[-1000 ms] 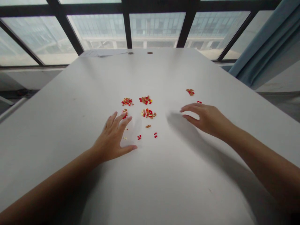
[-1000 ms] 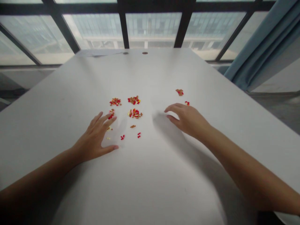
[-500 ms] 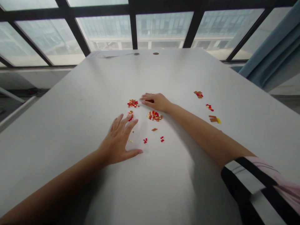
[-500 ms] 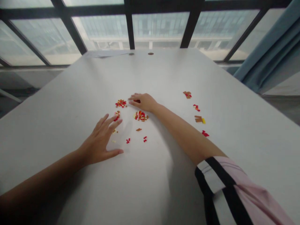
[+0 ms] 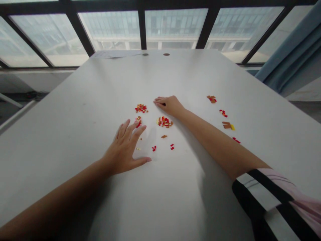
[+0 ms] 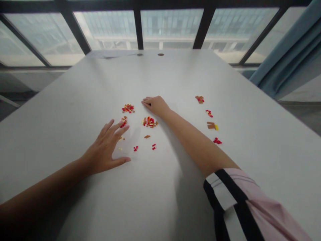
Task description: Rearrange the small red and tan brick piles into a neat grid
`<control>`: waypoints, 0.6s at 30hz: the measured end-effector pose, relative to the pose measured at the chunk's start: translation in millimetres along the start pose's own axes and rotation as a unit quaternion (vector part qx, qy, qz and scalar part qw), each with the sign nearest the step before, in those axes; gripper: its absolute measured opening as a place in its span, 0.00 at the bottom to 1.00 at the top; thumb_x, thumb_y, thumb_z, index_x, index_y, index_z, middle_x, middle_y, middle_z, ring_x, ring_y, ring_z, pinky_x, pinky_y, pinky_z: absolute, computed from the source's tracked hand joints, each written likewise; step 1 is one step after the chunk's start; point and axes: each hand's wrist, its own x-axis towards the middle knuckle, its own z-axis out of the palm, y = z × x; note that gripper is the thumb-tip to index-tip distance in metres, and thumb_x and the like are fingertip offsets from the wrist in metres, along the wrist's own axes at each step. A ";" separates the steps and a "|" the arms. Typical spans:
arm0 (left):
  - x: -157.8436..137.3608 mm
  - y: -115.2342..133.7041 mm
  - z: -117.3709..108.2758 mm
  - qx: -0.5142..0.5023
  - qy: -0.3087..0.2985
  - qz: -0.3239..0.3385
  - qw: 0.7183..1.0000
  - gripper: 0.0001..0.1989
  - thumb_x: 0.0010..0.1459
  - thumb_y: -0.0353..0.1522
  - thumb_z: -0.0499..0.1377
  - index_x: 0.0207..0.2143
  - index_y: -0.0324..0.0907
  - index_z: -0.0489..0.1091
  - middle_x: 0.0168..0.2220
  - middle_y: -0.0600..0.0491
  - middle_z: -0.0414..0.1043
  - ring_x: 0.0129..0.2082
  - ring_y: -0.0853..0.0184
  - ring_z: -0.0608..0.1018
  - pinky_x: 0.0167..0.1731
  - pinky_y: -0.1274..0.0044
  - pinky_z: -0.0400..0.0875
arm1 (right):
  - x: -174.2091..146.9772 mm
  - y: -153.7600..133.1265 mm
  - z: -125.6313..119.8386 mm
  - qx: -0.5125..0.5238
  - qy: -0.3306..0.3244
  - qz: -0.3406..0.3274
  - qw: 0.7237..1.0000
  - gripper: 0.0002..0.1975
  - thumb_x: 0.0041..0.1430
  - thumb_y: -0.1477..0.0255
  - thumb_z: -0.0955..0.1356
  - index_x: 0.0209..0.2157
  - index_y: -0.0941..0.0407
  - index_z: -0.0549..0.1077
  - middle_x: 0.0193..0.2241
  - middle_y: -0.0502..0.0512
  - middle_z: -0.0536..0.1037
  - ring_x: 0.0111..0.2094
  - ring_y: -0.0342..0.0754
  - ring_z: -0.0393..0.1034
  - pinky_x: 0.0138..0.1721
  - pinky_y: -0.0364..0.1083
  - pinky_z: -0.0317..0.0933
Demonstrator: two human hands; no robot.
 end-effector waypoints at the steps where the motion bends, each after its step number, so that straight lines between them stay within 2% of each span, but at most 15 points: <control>1: -0.2 0.1 0.1 0.002 0.002 0.001 1.000 0.49 0.59 0.61 0.55 0.70 0.36 0.51 0.68 0.33 0.53 0.72 0.37 0.48 0.69 0.48 0.45 | -1.8 2.5 -2.4 -0.008 0.002 0.009 1.000 0.17 0.67 0.72 0.63 0.51 0.52 0.81 0.52 0.53 0.81 0.60 0.49 0.71 0.65 0.52 0.58; 8: -1.5 0.1 0.1 0.015 0.008 0.012 1.000 0.48 0.60 0.60 0.54 0.70 0.36 0.51 0.69 0.32 0.51 0.72 0.36 0.48 0.68 0.47 0.47 | -17.9 31.4 -26.2 -0.086 0.021 0.098 0.991 0.18 0.67 0.74 0.63 0.49 0.51 0.81 0.51 0.52 0.82 0.58 0.52 0.73 0.62 0.55 0.62; 12: -1.8 0.5 -0.4 0.018 0.005 0.012 1.000 0.49 0.60 0.60 0.55 0.70 0.36 0.50 0.69 0.32 0.50 0.72 0.37 0.47 0.69 0.47 0.46 | -25.2 46.4 -36.2 -0.141 0.028 0.159 0.977 0.17 0.69 0.73 0.61 0.49 0.54 0.81 0.51 0.56 0.81 0.55 0.52 0.75 0.59 0.55 0.64; 16: -1.8 0.8 -1.3 0.018 0.002 0.009 1.000 0.48 0.60 0.59 0.55 0.70 0.37 0.50 0.69 0.33 0.50 0.72 0.37 0.47 0.68 0.48 0.47 | -30.9 56.1 -43.1 -0.187 0.025 0.200 0.961 0.15 0.71 0.68 0.64 0.50 0.58 0.78 0.51 0.60 0.81 0.52 0.52 0.76 0.57 0.57 0.65; 18: -1.9 0.7 -1.8 0.016 0.001 0.006 1.000 0.47 0.60 0.59 0.55 0.70 0.38 0.50 0.70 0.34 0.50 0.72 0.38 0.47 0.69 0.48 0.46 | -33.9 60.0 -46.2 -0.209 0.024 0.217 0.953 0.16 0.72 0.69 0.61 0.48 0.59 0.78 0.50 0.61 0.81 0.51 0.52 0.76 0.56 0.56 0.65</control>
